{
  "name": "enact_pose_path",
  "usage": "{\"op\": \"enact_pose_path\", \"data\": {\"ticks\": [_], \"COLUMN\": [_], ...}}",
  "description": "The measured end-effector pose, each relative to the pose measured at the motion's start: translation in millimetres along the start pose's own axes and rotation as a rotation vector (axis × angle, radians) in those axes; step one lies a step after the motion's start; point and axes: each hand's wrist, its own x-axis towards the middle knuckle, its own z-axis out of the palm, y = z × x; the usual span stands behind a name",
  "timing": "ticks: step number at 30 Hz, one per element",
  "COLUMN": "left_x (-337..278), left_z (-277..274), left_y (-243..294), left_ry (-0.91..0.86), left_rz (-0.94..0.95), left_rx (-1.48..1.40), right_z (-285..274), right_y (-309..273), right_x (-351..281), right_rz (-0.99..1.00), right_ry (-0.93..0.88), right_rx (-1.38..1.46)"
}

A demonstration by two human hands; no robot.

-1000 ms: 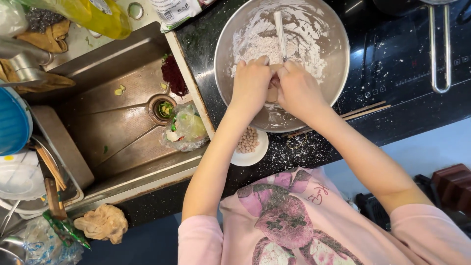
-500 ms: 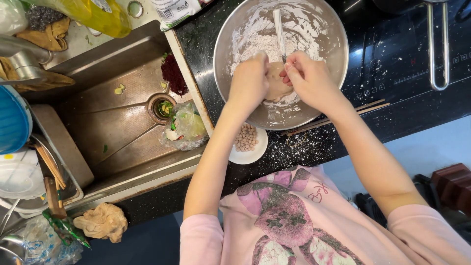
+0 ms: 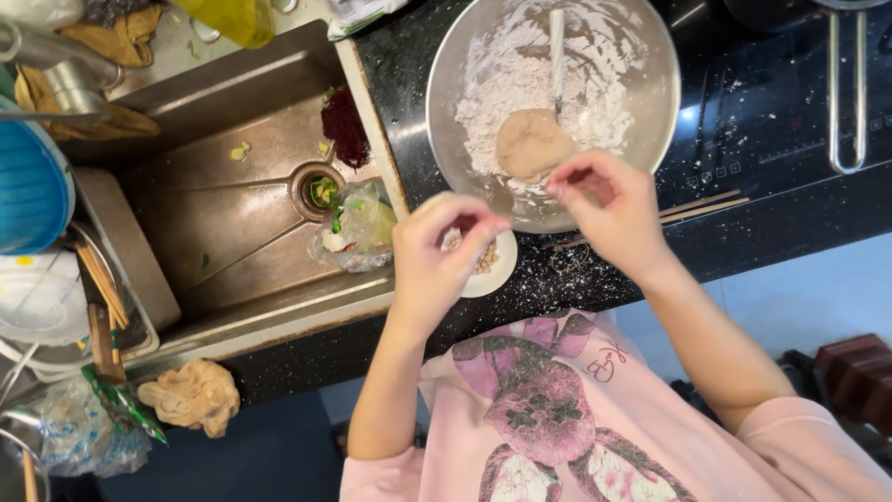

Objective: Shape dough into small individual balls in a kitchen environment.

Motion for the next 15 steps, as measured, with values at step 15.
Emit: {"op": "enact_pose_path", "data": {"ticks": [15], "left_x": [-83.2], "left_z": [-0.1], "left_y": [-70.0], "left_ry": [0.223], "left_rz": [-0.177], "left_rx": [-0.447], "right_z": [42.4], "right_y": [1.1], "right_x": [-33.9], "right_rz": [0.054], "right_ry": [-0.182], "right_rx": [-0.128]}}
